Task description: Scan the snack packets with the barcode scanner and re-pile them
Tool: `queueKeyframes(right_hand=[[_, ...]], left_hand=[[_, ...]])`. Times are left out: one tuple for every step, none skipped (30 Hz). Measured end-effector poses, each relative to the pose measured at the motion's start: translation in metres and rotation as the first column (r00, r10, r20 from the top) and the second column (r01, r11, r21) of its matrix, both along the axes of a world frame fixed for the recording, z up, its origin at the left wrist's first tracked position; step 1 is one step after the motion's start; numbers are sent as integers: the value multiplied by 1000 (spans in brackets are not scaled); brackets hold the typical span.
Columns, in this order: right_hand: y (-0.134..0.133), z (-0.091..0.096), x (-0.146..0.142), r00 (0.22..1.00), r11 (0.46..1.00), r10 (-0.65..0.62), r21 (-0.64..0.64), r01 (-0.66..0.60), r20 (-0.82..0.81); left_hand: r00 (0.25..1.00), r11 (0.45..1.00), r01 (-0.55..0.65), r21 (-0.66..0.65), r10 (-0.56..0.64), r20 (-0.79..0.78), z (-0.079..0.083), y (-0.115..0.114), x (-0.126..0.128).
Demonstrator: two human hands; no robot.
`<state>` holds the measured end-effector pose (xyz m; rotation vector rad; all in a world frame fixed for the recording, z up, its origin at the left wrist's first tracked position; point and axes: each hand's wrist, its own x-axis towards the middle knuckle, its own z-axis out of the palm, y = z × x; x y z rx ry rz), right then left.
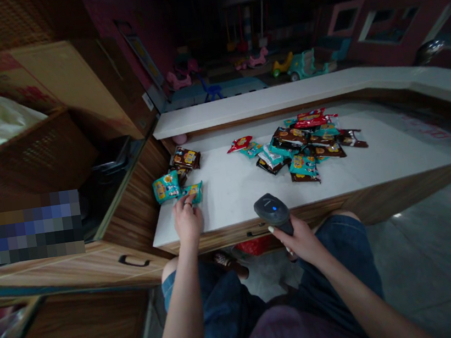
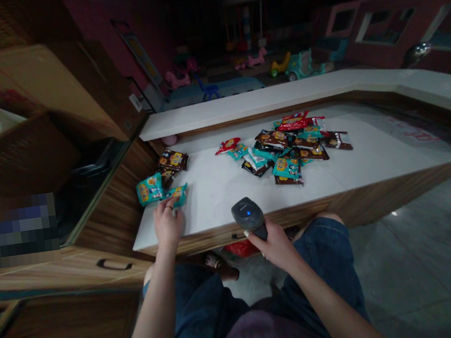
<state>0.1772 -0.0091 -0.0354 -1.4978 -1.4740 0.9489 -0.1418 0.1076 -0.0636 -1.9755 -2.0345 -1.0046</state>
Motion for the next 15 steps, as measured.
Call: queueKeyframes(right_hand=[[0, 0, 1, 1000, 1000, -1, 1, 1, -2], [1, 0, 1, 1000, 1000, 0, -7, 0, -9], [1, -1, 2, 1000, 1000, 1, -22, -2, -19], [1, -2, 3, 1000, 999, 0, -40, -2, -29], [1, -3, 3, 999, 998, 0, -58, -2, -37], [1, -5, 4, 999, 997, 0, -74, -3, -46], [1, -6, 4, 999, 996, -1, -88, -3, -54], [2, -7, 4, 998, 995, -4, -98, -2, -61], [2, -8, 5, 998, 994, -4, -105, -3, -67], [2, -8, 5, 997, 994, -6, -113, -2, -72], [3, -9, 5, 997, 993, -5, -120, -4, -76], [4, -9, 6, 997, 992, -3, -125, -7, -78], [5, -9, 7, 997, 992, 0, -125, -10, -76], [6, -9, 8, 998, 993, 0, -118, -8, -69], [7, -8, 9, 998, 994, -6, -105, 0, -58]], left_hand=[[1000, 1000, 1, -11, -1, 5, -1, 3, -1], [1000, 1000, -5, -18, 5, 9, -1, 6, -1], [1000, 1000, -15, -22, 16, 14, 0, 8, -2], [999, 999, -29, -23, 30, 19, 0, 11, -1], [999, 999, -44, -19, 44, 25, 2, 13, 1], [998, 998, -57, -8, 57, 30, 3, 15, 4], [997, 998, -65, 9, 65, 33, 4, 17, 9], [997, 998, -63, 32, 61, 37, 6, 20, 15], [998, 997, -45, 55, 43, 45, 7, 24, 24], [998, 997, -10, 73, 6, 57, 9, 30, 35], [996, 996, 39, 82, -45, 73, 10, 38, 46], [990, 992, 98, 81, -106, 96, 11, 48, 59], [978, 984, 163, 70, -170, 122, 13, 61, 72], [966, 976, 214, 50, -218, 140, 14, 75, 85], [955, 967, 255, 24, -256, 152, 16, 91, 98]])
